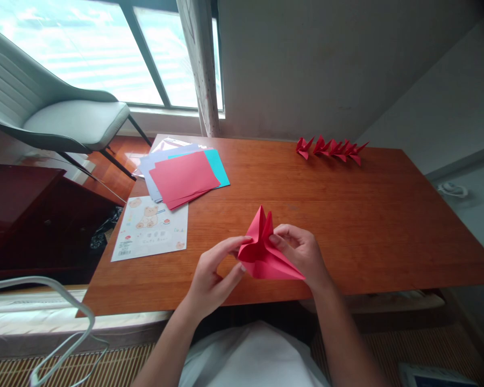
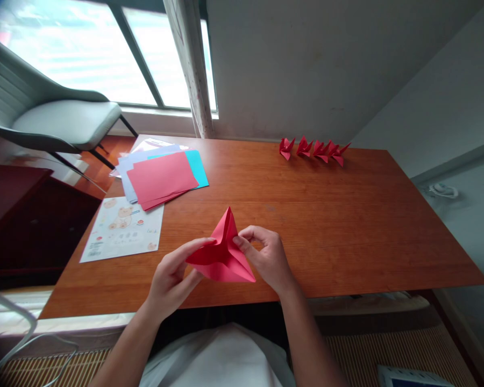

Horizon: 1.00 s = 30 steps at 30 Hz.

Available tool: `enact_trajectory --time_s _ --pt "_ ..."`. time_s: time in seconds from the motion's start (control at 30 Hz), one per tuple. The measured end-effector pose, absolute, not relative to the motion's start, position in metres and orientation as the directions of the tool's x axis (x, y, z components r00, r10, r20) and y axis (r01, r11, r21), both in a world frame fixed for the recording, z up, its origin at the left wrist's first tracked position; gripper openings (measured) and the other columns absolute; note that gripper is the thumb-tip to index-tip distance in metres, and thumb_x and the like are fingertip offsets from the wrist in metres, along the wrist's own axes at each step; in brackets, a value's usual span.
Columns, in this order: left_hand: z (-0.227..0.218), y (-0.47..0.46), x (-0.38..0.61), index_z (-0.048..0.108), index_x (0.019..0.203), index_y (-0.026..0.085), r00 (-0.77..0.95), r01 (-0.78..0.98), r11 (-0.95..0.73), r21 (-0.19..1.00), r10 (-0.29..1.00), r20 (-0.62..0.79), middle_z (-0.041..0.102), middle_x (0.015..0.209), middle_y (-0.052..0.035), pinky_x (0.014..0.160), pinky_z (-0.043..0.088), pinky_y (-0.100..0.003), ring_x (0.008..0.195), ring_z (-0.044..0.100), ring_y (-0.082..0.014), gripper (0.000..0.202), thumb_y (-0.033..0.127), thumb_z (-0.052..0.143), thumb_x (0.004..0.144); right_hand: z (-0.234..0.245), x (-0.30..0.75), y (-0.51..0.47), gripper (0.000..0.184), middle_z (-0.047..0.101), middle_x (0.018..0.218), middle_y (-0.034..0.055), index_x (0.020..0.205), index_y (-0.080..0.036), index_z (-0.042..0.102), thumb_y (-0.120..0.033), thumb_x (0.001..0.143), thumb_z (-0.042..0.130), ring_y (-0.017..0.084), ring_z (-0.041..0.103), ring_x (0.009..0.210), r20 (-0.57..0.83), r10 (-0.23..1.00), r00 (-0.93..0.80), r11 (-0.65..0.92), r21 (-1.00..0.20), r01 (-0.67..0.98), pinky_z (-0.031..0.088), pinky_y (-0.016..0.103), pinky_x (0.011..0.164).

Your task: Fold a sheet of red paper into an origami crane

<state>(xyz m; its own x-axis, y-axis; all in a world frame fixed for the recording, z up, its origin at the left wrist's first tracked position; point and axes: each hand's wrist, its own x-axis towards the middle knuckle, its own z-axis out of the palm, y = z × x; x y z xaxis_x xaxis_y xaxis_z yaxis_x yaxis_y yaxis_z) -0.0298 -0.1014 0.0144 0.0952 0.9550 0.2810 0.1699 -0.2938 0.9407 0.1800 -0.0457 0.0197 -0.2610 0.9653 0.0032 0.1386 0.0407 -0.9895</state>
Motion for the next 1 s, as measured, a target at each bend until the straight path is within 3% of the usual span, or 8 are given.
enact_trajectory --time_s 0.1,0.2,0.33,0.53,0.87,1.0 --pt "0.012 -0.101 -0.031 0.067 0.126 0.026 0.083 0.140 -0.285 0.948 0.958 0.276 0.075 0.118 -0.0077 0.087 0.056 -0.029 0.102 0.071 -0.0217 0.033 0.024 0.063 0.094 0.019 0.179 -0.046 0.027 0.072 0.079 0.0034 0.079 -0.021 0.071 -0.046 0.088 0.070 0.019 0.067 0.075 0.023 0.963 -0.269 0.064 -0.987 0.145 0.053 0.029 0.069" --pt "0.012 -0.103 -0.032 0.061 0.135 0.027 0.135 0.084 -0.295 0.952 0.950 0.283 0.070 0.128 -0.0099 0.091 0.055 -0.033 0.111 0.068 -0.0256 0.045 0.034 0.066 0.091 0.019 0.179 -0.046 0.027 0.073 0.080 0.0035 0.080 -0.021 0.071 -0.047 0.089 0.068 0.020 0.068 0.075 0.011 0.968 -0.253 0.051 -0.987 0.152 0.053 0.028 0.068" --pt "0.013 -0.105 -0.030 0.058 0.138 0.027 0.157 0.174 -0.299 0.938 0.949 0.273 0.068 0.131 -0.0099 0.094 0.054 -0.031 0.114 0.066 -0.0250 0.060 0.022 0.077 0.081 0.020 0.179 -0.046 0.025 0.073 0.080 0.0031 0.082 -0.021 0.072 -0.045 0.090 0.068 0.019 0.067 0.075 0.007 0.972 -0.234 0.049 -0.983 0.175 0.051 0.028 0.069" --pt "0.010 -0.103 -0.023 0.061 0.131 0.026 0.096 0.130 -0.268 0.955 0.962 0.257 0.073 0.114 -0.0061 0.085 0.056 -0.025 0.092 0.069 -0.0149 0.044 0.016 0.068 0.089 0.021 0.179 -0.047 0.023 0.073 0.082 0.0026 0.082 -0.021 0.071 -0.042 0.091 0.068 0.019 0.066 0.077 0.033 0.965 -0.260 0.083 -0.979 0.184 0.050 0.029 0.073" --pt "0.006 -0.101 -0.014 0.064 0.098 0.021 -0.106 0.009 -0.198 0.980 0.975 0.198 0.065 0.089 0.0003 0.072 0.054 -0.017 0.078 0.066 -0.0093 0.010 0.016 0.067 0.091 0.025 0.176 -0.054 0.015 0.068 0.085 0.0010 0.082 -0.023 0.062 -0.034 0.090 0.069 0.018 0.064 0.082 0.084 0.961 -0.265 0.128 -0.980 0.154 0.050 0.030 0.077" --pt "0.004 -0.100 -0.012 0.060 0.094 0.021 -0.147 -0.098 -0.122 0.988 0.983 0.106 0.066 0.087 -0.0002 0.074 0.054 -0.021 0.081 0.067 -0.0120 0.010 0.019 0.068 0.091 0.021 0.176 -0.059 0.008 0.067 0.103 0.0025 0.091 -0.025 0.056 -0.028 0.095 0.062 0.018 0.065 0.095 0.122 0.936 -0.331 0.150 -0.987 0.063 0.052 0.032 0.084"
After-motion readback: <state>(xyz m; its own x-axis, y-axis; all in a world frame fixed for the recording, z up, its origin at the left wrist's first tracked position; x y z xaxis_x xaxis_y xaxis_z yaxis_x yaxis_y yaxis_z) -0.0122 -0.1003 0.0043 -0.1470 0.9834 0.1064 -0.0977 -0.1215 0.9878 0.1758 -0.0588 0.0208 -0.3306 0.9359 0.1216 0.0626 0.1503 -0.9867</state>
